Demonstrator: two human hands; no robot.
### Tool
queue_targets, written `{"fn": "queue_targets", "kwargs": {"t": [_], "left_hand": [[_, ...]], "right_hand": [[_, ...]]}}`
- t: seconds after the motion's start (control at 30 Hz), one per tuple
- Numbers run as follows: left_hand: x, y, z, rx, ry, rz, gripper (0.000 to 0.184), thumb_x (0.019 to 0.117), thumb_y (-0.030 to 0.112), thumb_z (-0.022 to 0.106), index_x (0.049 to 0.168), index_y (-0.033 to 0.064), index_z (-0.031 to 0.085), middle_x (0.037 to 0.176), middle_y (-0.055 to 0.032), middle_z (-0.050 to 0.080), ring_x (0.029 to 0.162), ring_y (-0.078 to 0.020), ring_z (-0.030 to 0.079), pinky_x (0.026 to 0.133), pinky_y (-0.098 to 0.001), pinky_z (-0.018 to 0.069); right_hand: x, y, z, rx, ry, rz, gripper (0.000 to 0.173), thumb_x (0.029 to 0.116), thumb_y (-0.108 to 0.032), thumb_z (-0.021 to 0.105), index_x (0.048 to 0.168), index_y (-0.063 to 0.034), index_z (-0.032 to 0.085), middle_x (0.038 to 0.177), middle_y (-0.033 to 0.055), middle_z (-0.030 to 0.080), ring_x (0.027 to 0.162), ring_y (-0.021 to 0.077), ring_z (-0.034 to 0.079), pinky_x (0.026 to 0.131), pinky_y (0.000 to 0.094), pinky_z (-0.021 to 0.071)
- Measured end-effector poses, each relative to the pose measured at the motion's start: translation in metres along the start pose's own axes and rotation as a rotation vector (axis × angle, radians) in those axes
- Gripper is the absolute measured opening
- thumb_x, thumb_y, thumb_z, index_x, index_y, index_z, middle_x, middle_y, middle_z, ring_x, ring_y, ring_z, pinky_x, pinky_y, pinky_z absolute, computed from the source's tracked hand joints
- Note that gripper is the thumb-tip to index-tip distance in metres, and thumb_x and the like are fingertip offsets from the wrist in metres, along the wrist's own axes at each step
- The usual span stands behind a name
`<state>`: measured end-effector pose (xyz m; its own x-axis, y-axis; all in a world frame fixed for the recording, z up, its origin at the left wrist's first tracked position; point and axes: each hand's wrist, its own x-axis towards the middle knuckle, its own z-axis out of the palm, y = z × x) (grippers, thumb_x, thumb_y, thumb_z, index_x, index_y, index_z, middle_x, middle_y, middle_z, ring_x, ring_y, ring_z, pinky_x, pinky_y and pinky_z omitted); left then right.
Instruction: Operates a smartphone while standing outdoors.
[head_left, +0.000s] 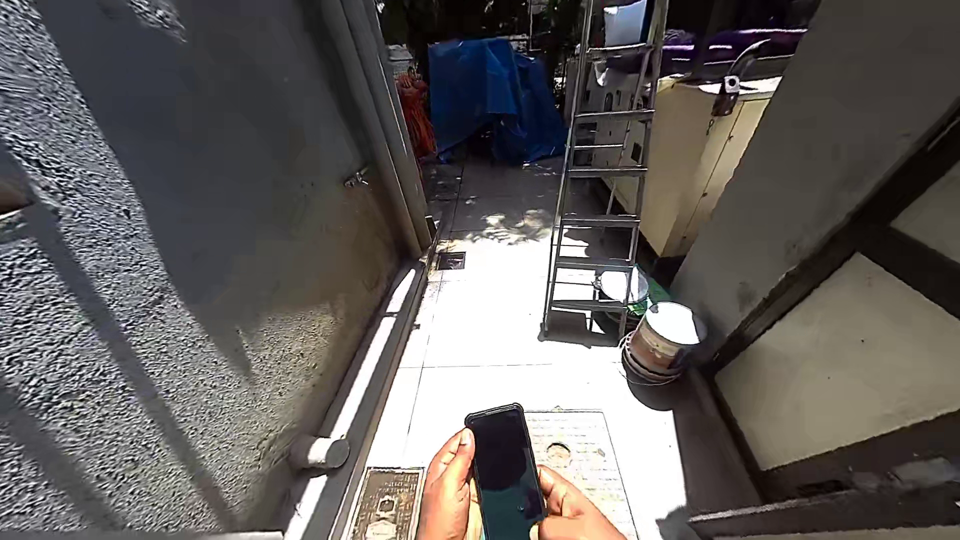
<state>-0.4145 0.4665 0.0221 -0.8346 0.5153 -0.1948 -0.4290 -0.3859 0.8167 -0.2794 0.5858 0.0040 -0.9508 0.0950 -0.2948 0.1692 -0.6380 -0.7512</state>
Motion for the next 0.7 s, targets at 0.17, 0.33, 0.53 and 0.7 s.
{"fn": "queue_targets", "kwargs": {"t": [0.17, 0.33, 0.53, 0.7], "left_hand": [[0.184, 0.000, 0.018, -0.205, -0.173, -0.097, 0.042, 0.1118, 0.026, 0.031, 0.134, -0.0041, 0.050, 0.120, -0.0221, 0.068, 0.111, -0.0291, 0.069, 0.098, -0.0457, 0.0569], [0.347, 0.013, 0.051, -0.351, -0.329, -0.352, 0.053, 0.1109, 0.042, 0.029, 0.141, 0.0036, 0.049, 0.130, -0.0194, 0.066, 0.121, -0.0302, 0.064, 0.106, -0.0491, 0.0511], [0.529, 0.020, 0.094, -0.264, -0.335, -0.468, 0.053, 0.1114, 0.040, 0.027, 0.141, 0.0021, 0.049, 0.128, -0.0217, 0.066, 0.119, -0.0316, 0.065, 0.104, -0.0489, 0.0527], [0.695, 0.019, 0.126, -0.163, -0.301, -0.415, 0.052, 0.1114, 0.038, 0.029, 0.143, -0.0003, 0.045, 0.129, -0.0232, 0.064, 0.119, -0.0319, 0.065, 0.103, -0.0490, 0.0528]], "right_hand": [[0.161, -0.086, -0.059, -0.178, 0.071, -0.102, 0.056, 0.0740, 0.018, 0.057, 0.127, 0.0001, 0.049, 0.112, 0.0196, 0.069, 0.096, 0.0323, 0.071, 0.071, 0.0486, 0.0627], [0.285, -0.183, -0.084, -0.225, 0.264, -0.131, 0.058, 0.0708, 0.021, 0.057, 0.125, 0.0005, 0.051, 0.107, 0.0180, 0.071, 0.091, 0.0287, 0.072, 0.068, 0.0435, 0.0616], [0.425, -0.262, -0.138, -0.158, 0.400, -0.114, 0.059, 0.0700, 0.018, 0.060, 0.125, -0.0007, 0.052, 0.105, 0.0187, 0.071, 0.089, 0.0320, 0.072, 0.063, 0.0461, 0.0624], [0.569, -0.339, -0.195, -0.067, 0.477, -0.091, 0.037, 0.0851, 0.008, 0.056, 0.121, -0.0011, 0.055, 0.101, 0.0181, 0.070, 0.081, 0.0305, 0.072, 0.057, 0.0433, 0.0612]]}}
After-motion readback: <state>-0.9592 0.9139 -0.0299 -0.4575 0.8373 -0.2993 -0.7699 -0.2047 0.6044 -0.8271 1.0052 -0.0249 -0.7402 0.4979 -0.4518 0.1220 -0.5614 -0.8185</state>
